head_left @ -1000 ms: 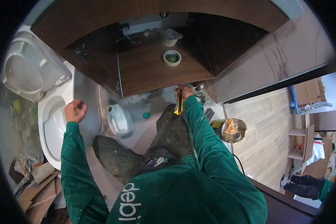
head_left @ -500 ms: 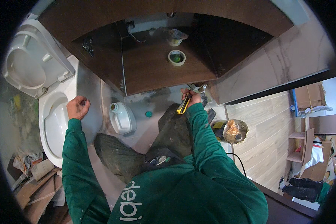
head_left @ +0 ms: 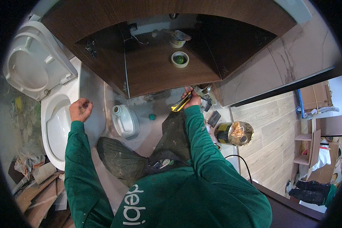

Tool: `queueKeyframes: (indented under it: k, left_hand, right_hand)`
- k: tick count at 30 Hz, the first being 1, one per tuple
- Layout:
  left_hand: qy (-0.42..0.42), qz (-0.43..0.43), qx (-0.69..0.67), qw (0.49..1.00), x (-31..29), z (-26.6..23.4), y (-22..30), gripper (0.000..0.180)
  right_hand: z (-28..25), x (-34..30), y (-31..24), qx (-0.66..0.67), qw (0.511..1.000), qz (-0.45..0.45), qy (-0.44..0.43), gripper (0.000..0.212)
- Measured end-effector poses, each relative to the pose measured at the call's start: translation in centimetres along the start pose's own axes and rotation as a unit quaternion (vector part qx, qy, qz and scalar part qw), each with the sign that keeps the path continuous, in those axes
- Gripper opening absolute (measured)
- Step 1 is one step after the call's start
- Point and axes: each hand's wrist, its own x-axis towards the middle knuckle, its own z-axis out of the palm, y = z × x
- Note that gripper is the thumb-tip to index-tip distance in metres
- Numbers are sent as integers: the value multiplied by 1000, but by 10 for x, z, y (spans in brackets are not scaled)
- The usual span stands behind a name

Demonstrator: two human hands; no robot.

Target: The person kneels on the floor and uses a yellow utility knife to scrape or cut material from the underside of a wooden bathroom cabinet near the plumbing connections. The person repeatedly scrapes the same area under the cabinet.

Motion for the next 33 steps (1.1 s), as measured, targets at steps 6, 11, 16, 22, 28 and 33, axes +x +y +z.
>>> queueKeyframes:
  k: [6,11,16,22,28,33]
  left_hand:
    - [-8,-15,-1,1000,-1,-1,0,22]
    - [6,6,14,1000,0,0,2,21]
    - [-2,-22,-11,1000,-1,1,1,18]
    - [-7,2,16,1000,0,1,-1,19]
    - [-21,-1,21,1000,0,-2,3,19]
    - [-1,-7,8,1000,0,2,2,19]
  right_hand:
    - [-18,-4,-2,-178,983,44,-29,25]
    - [-10,4,-20,-274,955,74,-90,39]
    - [-5,3,-40,-244,961,103,-79,24]
    - [-8,11,-41,-262,952,123,-99,26]
    - [0,18,-31,-250,956,120,-102,22]
    - [5,21,-29,-261,955,126,-70,15]
